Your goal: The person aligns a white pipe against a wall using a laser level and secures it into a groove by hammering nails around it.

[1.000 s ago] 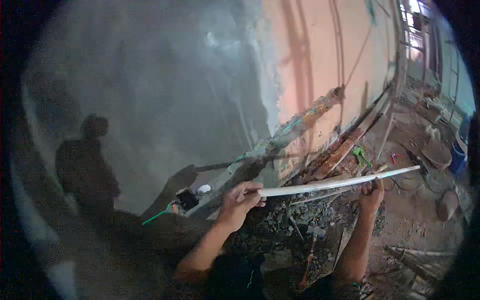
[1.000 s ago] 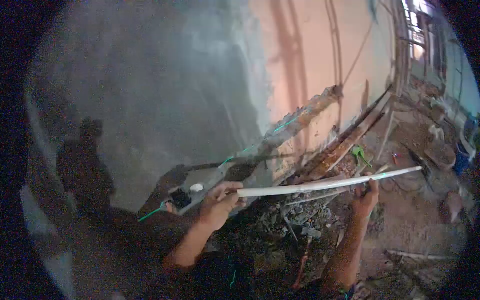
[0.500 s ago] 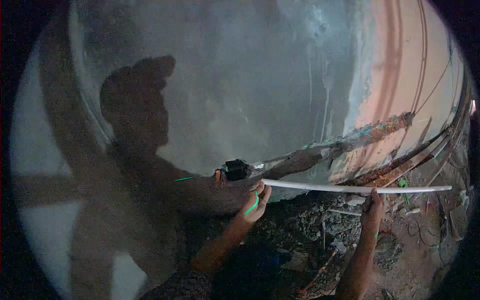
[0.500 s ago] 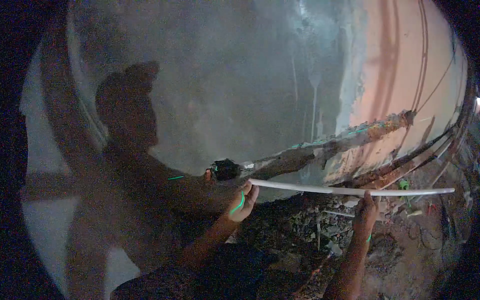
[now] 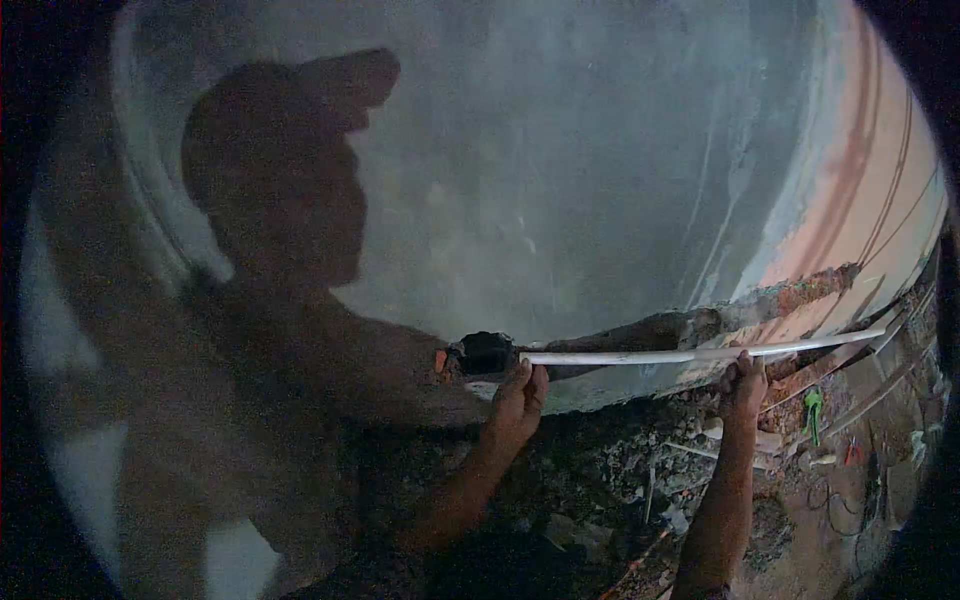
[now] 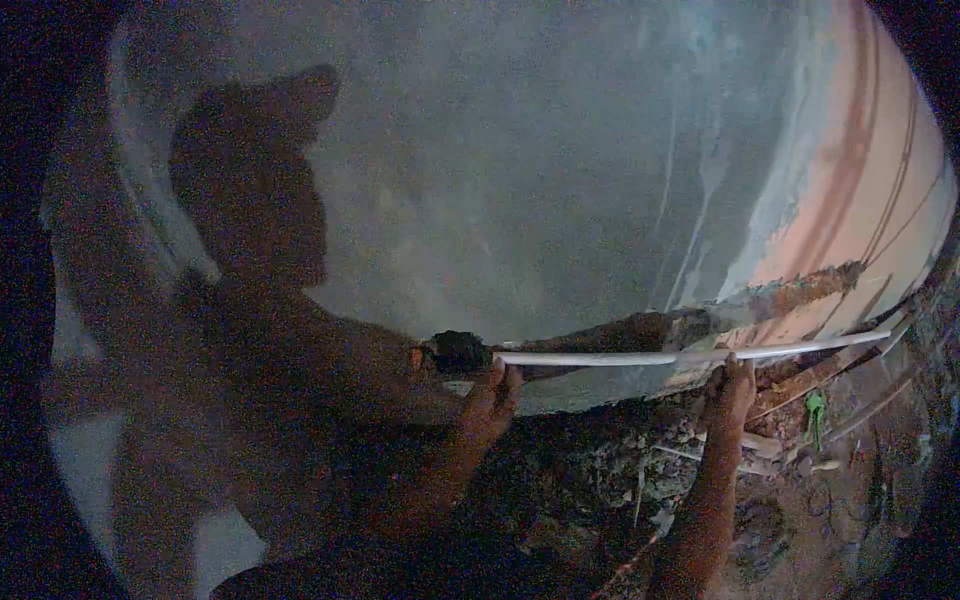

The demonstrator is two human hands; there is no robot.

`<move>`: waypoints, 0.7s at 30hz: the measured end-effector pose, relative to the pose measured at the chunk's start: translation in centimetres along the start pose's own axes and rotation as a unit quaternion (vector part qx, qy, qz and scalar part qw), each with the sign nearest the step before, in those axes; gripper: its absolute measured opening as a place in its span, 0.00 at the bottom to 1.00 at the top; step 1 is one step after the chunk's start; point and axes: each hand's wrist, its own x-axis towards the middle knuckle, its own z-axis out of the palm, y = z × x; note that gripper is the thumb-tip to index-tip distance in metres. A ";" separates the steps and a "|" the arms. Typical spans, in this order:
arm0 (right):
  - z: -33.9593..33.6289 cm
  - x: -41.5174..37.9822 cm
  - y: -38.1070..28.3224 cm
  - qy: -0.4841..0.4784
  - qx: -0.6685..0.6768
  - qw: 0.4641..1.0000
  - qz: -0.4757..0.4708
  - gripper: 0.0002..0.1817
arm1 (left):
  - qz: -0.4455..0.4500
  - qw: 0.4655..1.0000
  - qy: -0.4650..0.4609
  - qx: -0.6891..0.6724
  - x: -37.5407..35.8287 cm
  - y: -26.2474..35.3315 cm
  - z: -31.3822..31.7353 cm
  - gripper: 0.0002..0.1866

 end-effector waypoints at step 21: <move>5.8 3.4 4.0 0.048 0.060 0.995 0.061 0.06 | 0.083 0.993 0.054 0.061 0.3 -0.4 1.7 0.13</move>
